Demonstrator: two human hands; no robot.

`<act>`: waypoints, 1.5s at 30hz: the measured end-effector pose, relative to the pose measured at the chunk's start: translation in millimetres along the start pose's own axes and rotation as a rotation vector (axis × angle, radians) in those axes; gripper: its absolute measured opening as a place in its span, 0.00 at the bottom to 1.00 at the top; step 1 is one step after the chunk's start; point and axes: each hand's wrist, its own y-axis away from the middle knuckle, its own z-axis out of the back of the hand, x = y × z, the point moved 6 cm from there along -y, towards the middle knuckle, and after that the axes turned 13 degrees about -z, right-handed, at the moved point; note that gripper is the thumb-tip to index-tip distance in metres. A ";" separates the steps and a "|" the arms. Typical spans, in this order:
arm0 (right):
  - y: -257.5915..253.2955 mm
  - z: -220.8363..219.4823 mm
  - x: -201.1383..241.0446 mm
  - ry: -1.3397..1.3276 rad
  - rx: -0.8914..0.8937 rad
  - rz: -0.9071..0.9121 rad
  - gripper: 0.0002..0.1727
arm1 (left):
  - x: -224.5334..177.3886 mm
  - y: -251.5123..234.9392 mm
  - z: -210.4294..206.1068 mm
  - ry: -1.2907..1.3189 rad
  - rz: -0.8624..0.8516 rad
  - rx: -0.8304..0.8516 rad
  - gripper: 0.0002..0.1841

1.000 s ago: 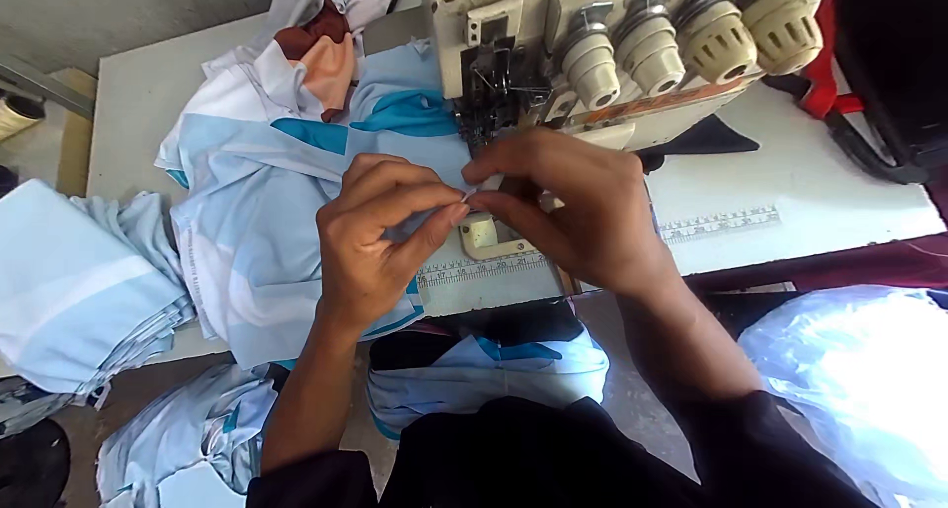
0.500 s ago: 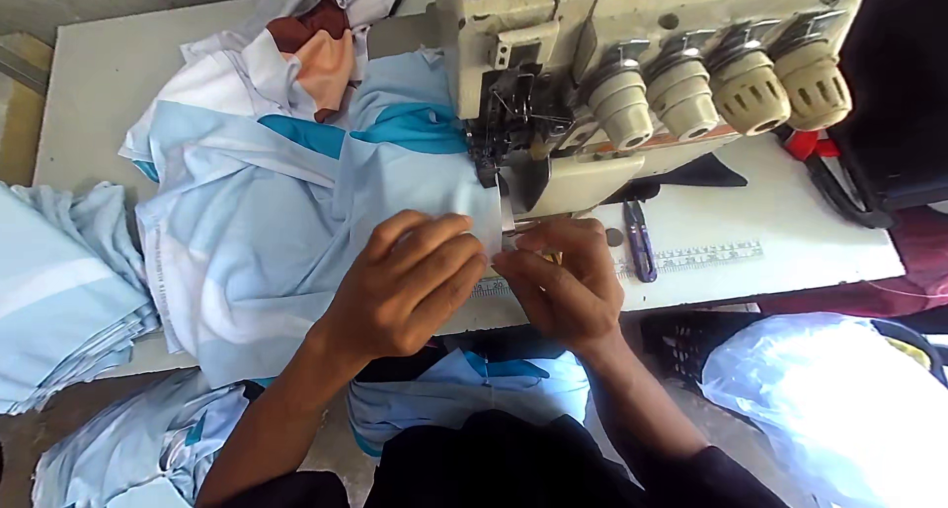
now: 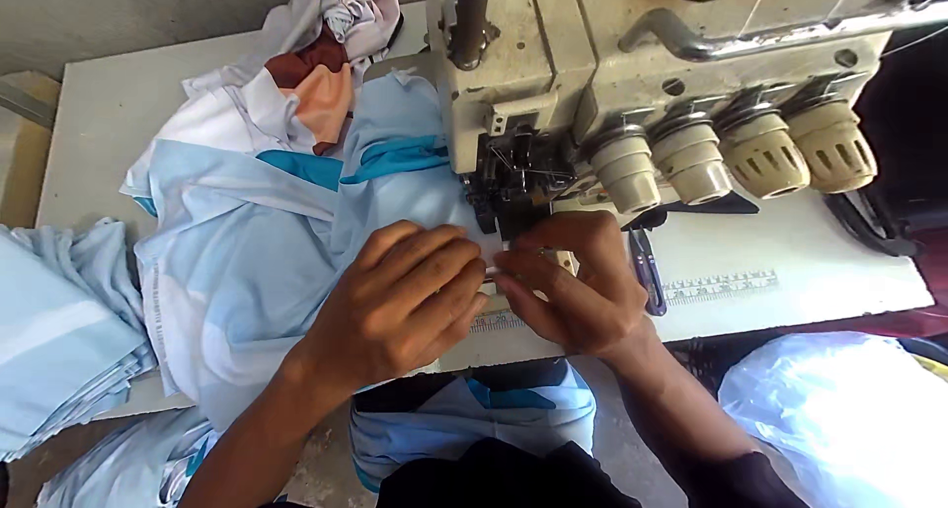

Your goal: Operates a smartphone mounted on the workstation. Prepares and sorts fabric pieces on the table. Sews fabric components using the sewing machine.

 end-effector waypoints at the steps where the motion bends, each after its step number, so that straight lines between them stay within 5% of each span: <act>1: 2.8 -0.4 0.8 0.010 -0.004 0.007 0.10 | 0.5 2.0 1.1 0.033 0.009 0.001 0.13; 14: 33.3 8.3 -10.9 -0.152 -0.111 -0.282 0.15 | 73.0 -12.0 -0.1 0.253 0.014 -0.014 0.14; 18: 62.3 10.2 -23.1 -0.149 -0.122 -0.402 0.15 | 85.5 -9.3 2.2 0.191 0.156 -0.043 0.19; 25: 70.0 -1.6 -38.6 -0.246 0.055 -0.541 0.16 | 108.6 -3.7 -1.4 0.001 0.409 0.179 0.25; 29: 65.0 -3.9 -42.7 -0.309 0.073 -0.589 0.14 | 115.5 -4.1 1.3 0.034 0.494 0.116 0.26; 40: 66.4 -7.9 -41.8 -0.270 0.121 -0.599 0.13 | 118.4 -5.4 15.4 0.171 0.143 -0.186 0.08; 45: 66.7 -9.5 -42.4 -0.261 0.132 -0.593 0.13 | 125.6 2.0 14.7 0.383 0.238 -0.248 0.10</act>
